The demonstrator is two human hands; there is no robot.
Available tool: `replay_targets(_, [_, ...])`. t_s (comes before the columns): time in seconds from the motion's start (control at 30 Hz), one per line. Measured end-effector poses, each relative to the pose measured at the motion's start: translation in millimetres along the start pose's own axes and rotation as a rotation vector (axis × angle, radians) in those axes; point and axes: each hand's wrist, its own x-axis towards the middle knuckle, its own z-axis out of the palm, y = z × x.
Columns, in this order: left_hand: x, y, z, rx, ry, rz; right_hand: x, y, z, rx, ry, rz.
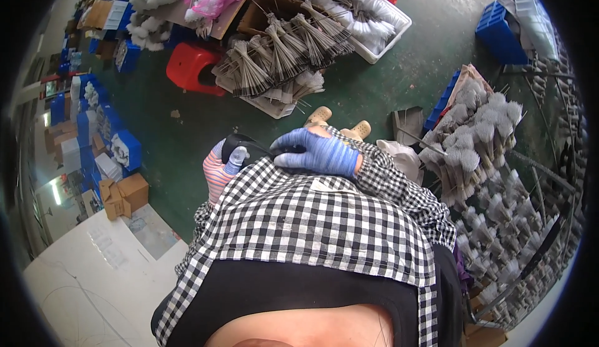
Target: Assemble and prepare industrial brushes by handling wire frames and bristles.
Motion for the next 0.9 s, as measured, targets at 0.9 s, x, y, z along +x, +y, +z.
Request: replay_targets(0.9, [36.2, -54.6, 71.3, -0.312, -0.232, -0.399, -14.7, 1.4, 7.1, -0.182, 0.245, 0.184])
